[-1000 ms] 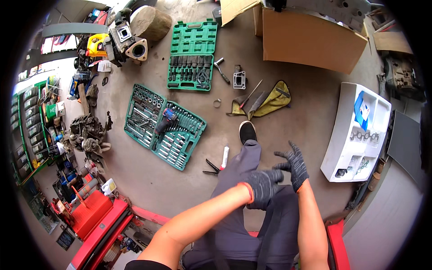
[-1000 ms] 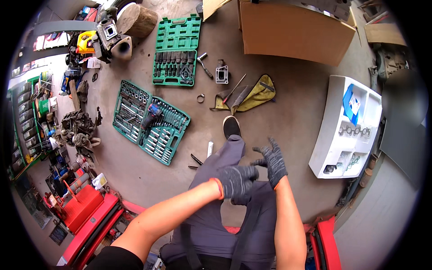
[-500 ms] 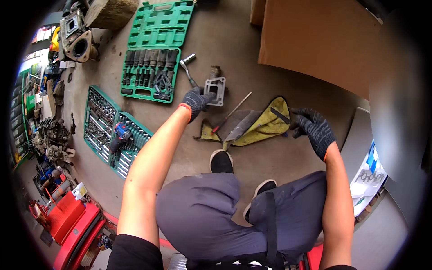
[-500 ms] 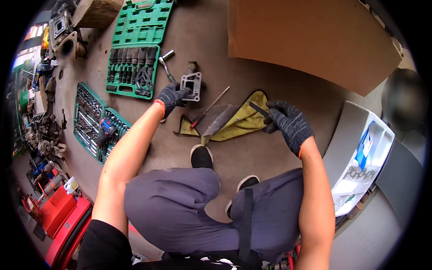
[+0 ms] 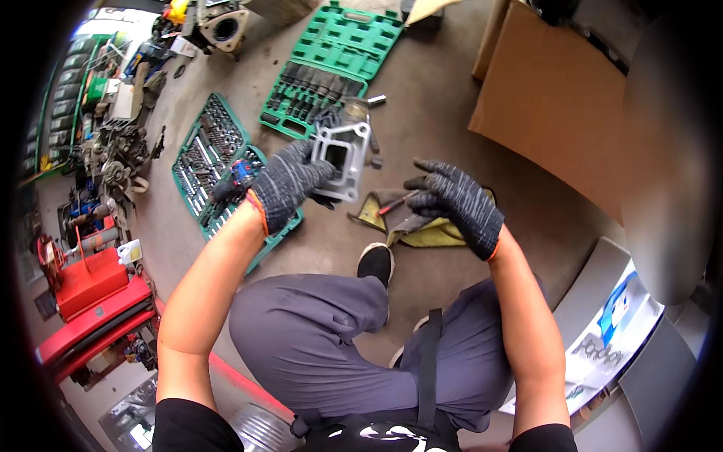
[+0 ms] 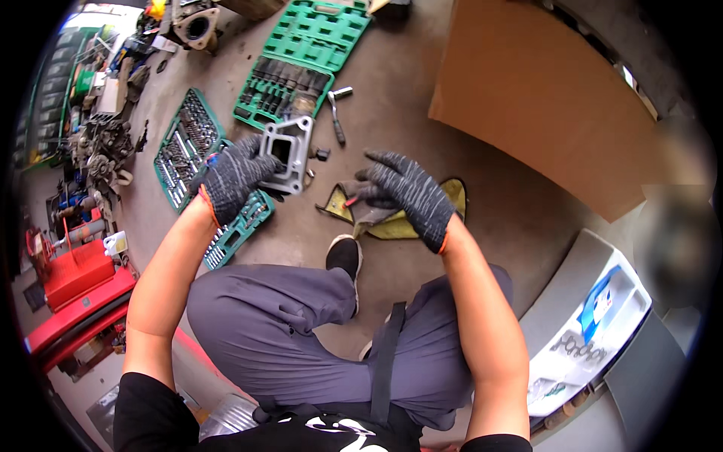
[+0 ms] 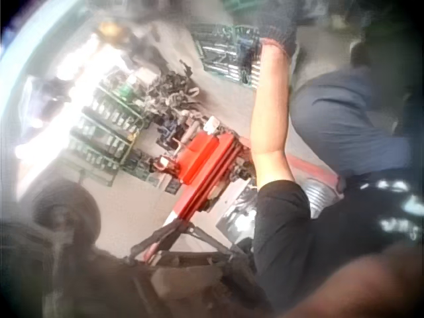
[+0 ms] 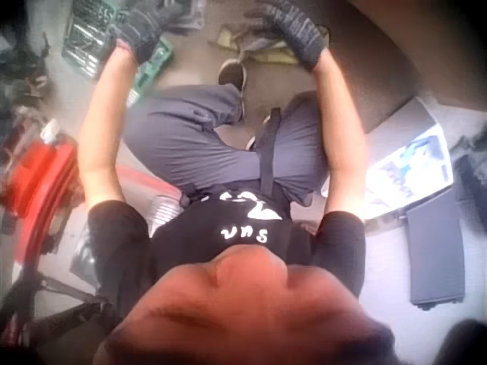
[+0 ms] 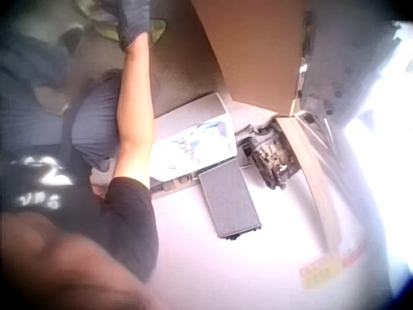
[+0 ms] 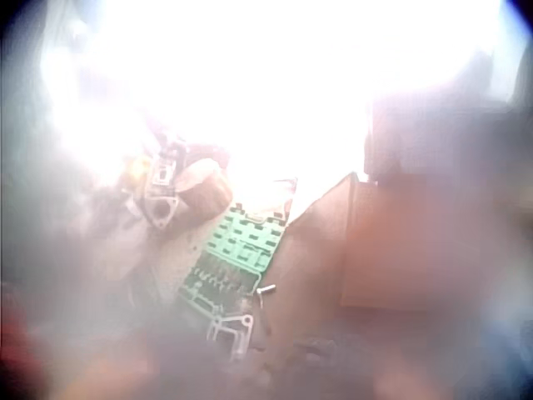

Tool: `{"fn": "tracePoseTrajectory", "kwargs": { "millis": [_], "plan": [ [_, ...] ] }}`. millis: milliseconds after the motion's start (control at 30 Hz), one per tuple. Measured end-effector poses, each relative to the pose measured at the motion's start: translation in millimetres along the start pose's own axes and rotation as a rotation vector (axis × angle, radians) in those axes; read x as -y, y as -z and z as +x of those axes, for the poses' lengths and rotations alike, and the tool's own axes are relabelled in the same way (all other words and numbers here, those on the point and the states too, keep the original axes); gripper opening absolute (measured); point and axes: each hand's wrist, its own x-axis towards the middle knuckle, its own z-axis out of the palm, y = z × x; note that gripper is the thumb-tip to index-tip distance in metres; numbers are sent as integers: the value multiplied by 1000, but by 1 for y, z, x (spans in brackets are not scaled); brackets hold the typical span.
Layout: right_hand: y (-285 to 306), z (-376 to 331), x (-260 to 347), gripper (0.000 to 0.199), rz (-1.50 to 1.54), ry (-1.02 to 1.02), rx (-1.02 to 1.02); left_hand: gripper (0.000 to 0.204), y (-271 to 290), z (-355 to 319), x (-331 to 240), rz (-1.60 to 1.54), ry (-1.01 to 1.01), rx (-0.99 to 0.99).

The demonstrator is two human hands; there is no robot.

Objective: The person puts on gloves and sits on the floor of a workshop. They pick up a metal engine part and inspect it. They then use a handheld angle grinder to grind the surface of the metal part, rotating it to work on different areas.

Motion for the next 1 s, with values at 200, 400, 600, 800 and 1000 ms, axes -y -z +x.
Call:
{"fn": "tracePoseTrajectory", "kwargs": {
  "millis": [200,400,600,800,1000],
  "plan": [
    [-100,-4,-41,35,-609,491,133,28,-12,-109,-26,-17,101,-30],
    [-167,-27,-42,50,-608,545,329,48,-6,-160,29,-621,-197,-244],
    [-160,-44,7,28,-777,128,407,48,-36,-162,11,-95,-343,-249],
    [64,-45,-22,22,-489,-59,-619,41,-42,-177,30,-62,-302,-248],
    [150,-27,-127,43,-1559,-215,-633,47,-62,-155,10,-1033,-169,7]
  ]
}}
